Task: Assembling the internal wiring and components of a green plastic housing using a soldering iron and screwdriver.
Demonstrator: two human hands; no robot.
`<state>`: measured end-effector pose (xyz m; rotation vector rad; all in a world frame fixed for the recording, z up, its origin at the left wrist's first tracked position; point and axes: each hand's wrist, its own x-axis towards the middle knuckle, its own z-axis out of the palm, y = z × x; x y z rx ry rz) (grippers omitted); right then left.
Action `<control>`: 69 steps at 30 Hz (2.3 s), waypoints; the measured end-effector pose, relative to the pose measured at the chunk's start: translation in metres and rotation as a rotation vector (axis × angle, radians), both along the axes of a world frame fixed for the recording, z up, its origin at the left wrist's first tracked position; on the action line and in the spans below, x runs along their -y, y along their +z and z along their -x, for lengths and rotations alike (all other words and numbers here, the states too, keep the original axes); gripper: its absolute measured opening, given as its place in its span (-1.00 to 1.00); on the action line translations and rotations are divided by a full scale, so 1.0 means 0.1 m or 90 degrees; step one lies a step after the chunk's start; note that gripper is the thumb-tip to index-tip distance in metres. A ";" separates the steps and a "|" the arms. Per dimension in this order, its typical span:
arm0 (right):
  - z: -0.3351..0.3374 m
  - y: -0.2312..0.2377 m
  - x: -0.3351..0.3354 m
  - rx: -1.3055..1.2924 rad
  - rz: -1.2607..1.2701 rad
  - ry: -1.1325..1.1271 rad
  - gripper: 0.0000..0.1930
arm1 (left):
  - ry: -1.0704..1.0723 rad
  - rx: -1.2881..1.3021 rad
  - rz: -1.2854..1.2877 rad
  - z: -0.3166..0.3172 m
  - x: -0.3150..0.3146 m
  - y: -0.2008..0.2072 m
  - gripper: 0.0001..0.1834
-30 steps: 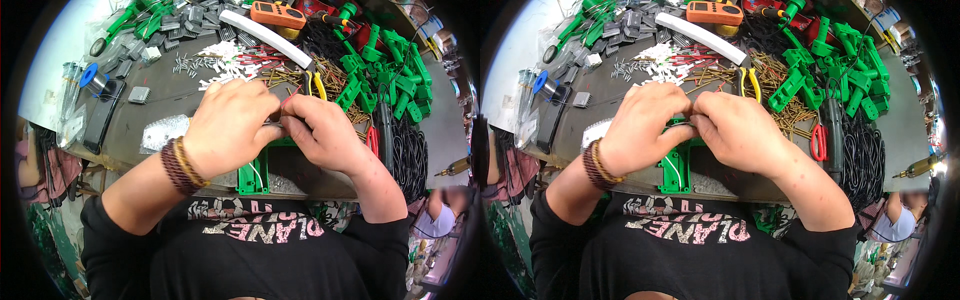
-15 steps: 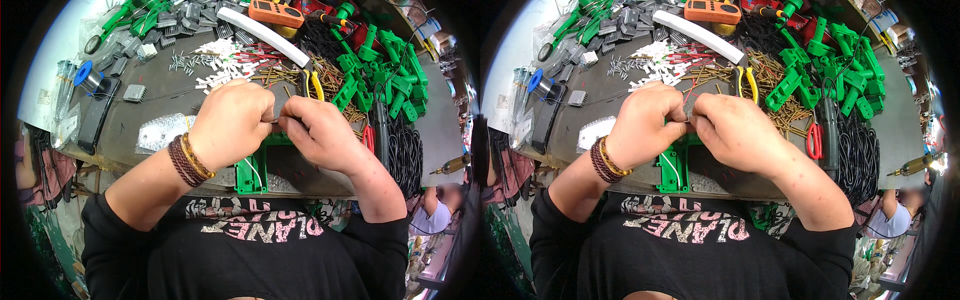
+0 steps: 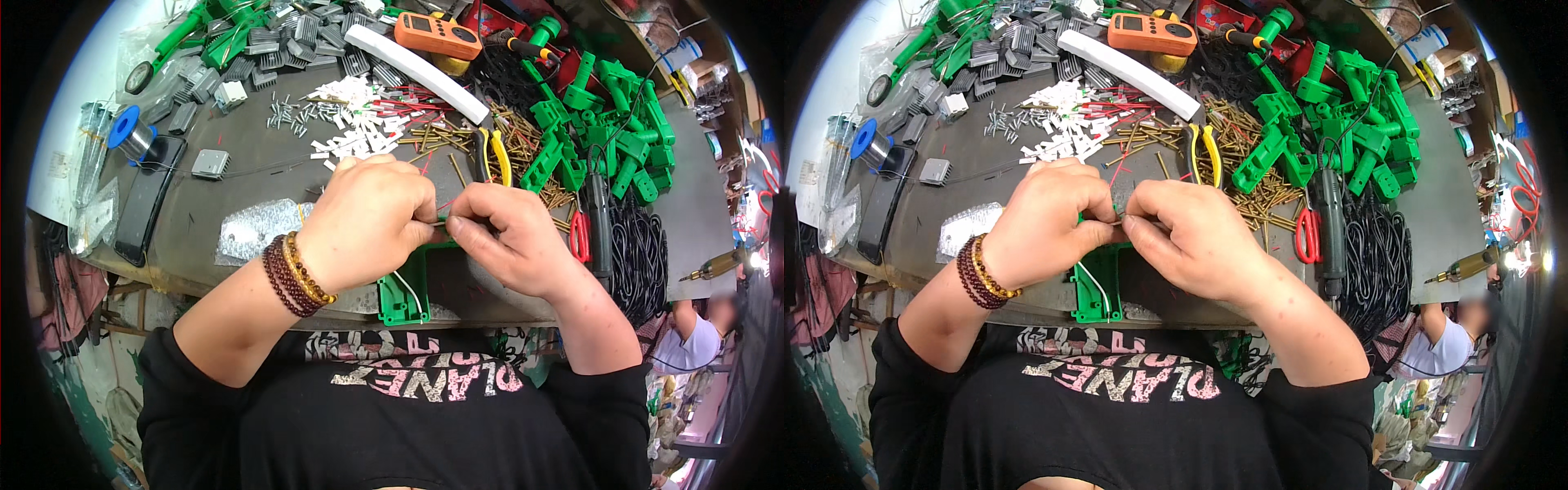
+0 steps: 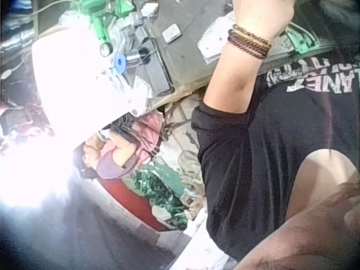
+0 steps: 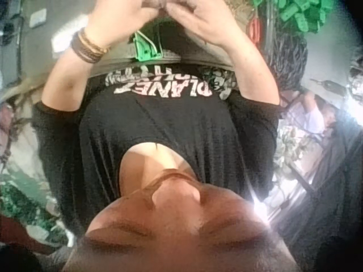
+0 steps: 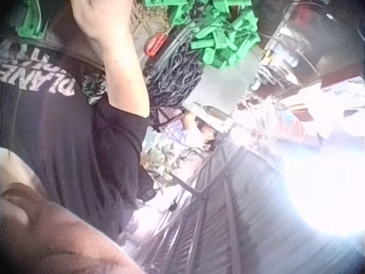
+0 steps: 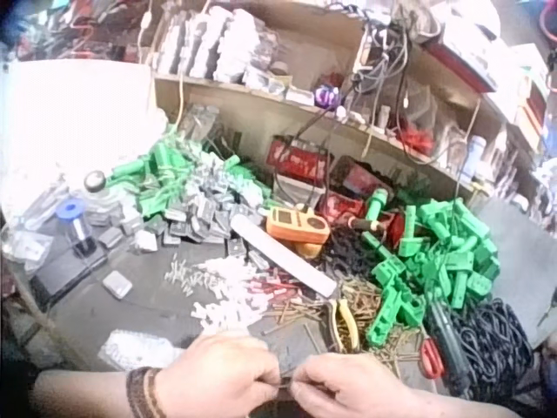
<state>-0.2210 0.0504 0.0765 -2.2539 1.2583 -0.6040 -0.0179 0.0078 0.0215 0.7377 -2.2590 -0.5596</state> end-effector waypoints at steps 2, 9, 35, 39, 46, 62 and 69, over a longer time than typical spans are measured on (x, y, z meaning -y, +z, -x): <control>0.01 0.03 0.01 0.014 -0.091 -0.045 -0.92 | 0.008 -0.011 -0.020 0.03 0.03 -0.04 -0.83; 0.08 -0.14 0.25 -0.099 0.259 0.027 -0.87 | 0.150 -0.150 -0.435 -0.01 0.15 -0.02 -0.50; 0.01 -0.24 0.21 -0.281 0.393 0.132 -0.88 | 0.010 0.189 0.203 -0.23 -0.51 0.06 -0.87; -0.06 -0.33 0.18 -0.217 0.368 0.083 -0.89 | -0.008 0.178 0.193 -0.25 -0.50 0.03 -0.86; -0.08 -0.29 0.16 -0.286 0.461 0.122 -0.94 | -0.030 -0.078 0.030 -0.26 -0.42 -0.15 -0.91; 0.11 -0.20 -0.05 -0.398 0.320 -0.132 -0.85 | 0.043 -0.118 -0.030 -0.20 -0.39 -0.11 -0.88; -0.08 -0.20 -0.26 -0.221 0.611 0.155 -0.91 | -0.021 -0.181 -0.050 -0.17 -0.27 -0.12 -0.89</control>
